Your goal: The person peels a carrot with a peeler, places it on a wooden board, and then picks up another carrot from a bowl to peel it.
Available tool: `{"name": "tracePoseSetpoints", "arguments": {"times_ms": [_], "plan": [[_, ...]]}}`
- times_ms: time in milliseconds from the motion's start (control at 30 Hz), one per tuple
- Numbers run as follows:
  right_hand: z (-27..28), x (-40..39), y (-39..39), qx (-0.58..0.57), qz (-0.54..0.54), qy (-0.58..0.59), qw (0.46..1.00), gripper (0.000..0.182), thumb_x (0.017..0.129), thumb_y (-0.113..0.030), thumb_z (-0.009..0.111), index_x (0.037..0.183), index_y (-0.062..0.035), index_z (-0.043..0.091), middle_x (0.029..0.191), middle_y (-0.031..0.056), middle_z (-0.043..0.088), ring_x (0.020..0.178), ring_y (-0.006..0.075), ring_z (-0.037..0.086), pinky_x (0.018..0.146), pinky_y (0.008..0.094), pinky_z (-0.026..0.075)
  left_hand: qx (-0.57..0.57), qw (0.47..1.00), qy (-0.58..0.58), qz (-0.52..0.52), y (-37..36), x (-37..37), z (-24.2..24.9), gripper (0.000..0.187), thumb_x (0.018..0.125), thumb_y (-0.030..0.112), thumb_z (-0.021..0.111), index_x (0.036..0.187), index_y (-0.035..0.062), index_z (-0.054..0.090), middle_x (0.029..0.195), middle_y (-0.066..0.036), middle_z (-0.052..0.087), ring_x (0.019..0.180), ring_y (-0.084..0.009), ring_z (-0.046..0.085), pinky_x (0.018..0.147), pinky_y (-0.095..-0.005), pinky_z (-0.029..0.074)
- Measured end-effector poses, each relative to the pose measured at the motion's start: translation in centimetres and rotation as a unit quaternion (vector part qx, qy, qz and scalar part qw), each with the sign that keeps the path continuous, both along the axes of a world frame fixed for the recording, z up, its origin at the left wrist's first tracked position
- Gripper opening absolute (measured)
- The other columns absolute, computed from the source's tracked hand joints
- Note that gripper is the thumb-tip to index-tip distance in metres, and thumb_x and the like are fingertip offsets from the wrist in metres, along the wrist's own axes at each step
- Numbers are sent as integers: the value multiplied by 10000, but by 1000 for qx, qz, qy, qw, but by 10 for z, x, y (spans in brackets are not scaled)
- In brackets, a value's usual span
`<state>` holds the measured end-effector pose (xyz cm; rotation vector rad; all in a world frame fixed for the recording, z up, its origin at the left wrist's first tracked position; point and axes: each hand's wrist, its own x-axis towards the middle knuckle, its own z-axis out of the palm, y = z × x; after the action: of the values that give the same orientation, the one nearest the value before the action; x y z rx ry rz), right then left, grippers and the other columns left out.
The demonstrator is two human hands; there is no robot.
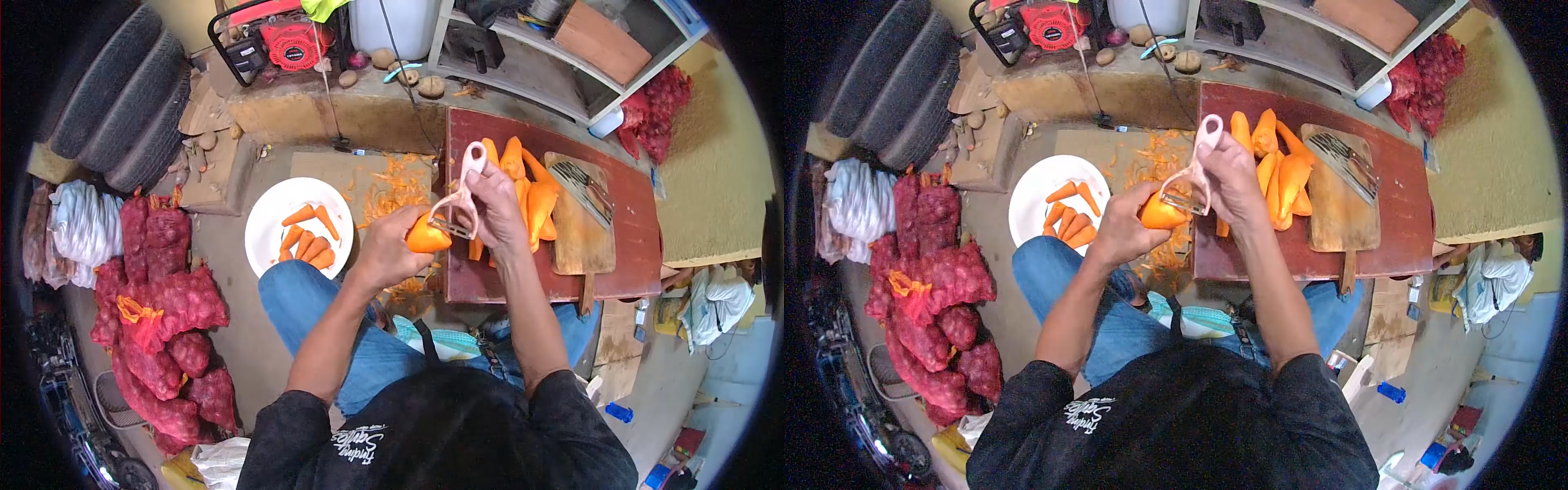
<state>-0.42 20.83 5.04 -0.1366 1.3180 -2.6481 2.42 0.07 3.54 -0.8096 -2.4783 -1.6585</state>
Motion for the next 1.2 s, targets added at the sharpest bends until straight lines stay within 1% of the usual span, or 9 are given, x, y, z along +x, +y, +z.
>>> {"name": "tracePoseSetpoints", "arguments": {"times_ms": [133,200,267,400,533,733,867,1000,1200], "plan": [[-10,-15,1,-30,-163,-27,986,129,981,-129,632,1054,-65,546,784,30,609,594,105,602,485,246,510,44,999,-1,26,3,2,-2,519,653,59,780,1154,34,646,996,-148,694,910,-299,704,815,-348,553],[1,-9,-2,-14,-127,-20,992,124,989,-128,620,1052,-60,537,792,24,602,604,108,595,507,245,512,63,997,-21,29,1,0,0,516,669,57,787,1163,23,640,987,-120,700,907,-260,704,824,-333,551],[7,1,-6,-20,-48,21,998,111,995,-125,611,1041,-61,532,792,21,602,622,110,598,529,244,516,110,989,-101,-1,-4,-1,-4,508,686,59,790,1166,3,631,978,-87,694,908,-206,689,824,-311,546],[-16,-21,6,-59,-194,-9,979,119,994,-130,616,1049,-67,531,787,30,602,596,111,584,475,269,498,262,915,-294,-88,-12,-5,6,498,700,77,788,1156,-29,617,975,-54,679,902,-120,650,826,-278,533],[-5,13,-6,-103,-30,31,994,199,1019,-243,590,1099,-72,526,820,81,630,642,151,628,495,286,519,347,850,-383,-104,-13,-9,-8,476,689,111,739,1131,-13,613,873,-73,644,705,-139,625,605,-287,550],[-43,-7,-8,-144,-115,-22,983,195,988,-193,638,1100,-71,535,893,75,654,700,152,635,598,287,531,453,758,-444,-153,-10,-8,-15,524,621,127,676,1096,-63,563,812,-152,592,580,-204,604,459,-344,548],[6,14,-30,-156,1,14,988,134,997,-149,618,1078,-81,536,878,44,638,721,139,633,638,278,529,478,751,-442,-111,-12,-3,-17,463,634,75,659,1069,-62,580,812,-135,598,577,-192,612,470,-322,559],[-38,-23,-28,-132,-88,-33,987,201,975,-203,661,1076,-84,535,835,43,636,693,133,630,612,289,529,464,759,-439,-129,-13,-4,-17,466,610,62,651,1053,-63,583,761,-132,584,530,-199,597,466,-331,558],[-13,-7,-34,-134,14,-15,991,218,973,-199,660,1118,-82,548,840,43,634,663,131,622,555,286,524,417,789,-441,-94,-14,-4,-14,461,598,71,646,1034,-66,584,749,-120,582,510,-200,590,441,-327,535]]}}
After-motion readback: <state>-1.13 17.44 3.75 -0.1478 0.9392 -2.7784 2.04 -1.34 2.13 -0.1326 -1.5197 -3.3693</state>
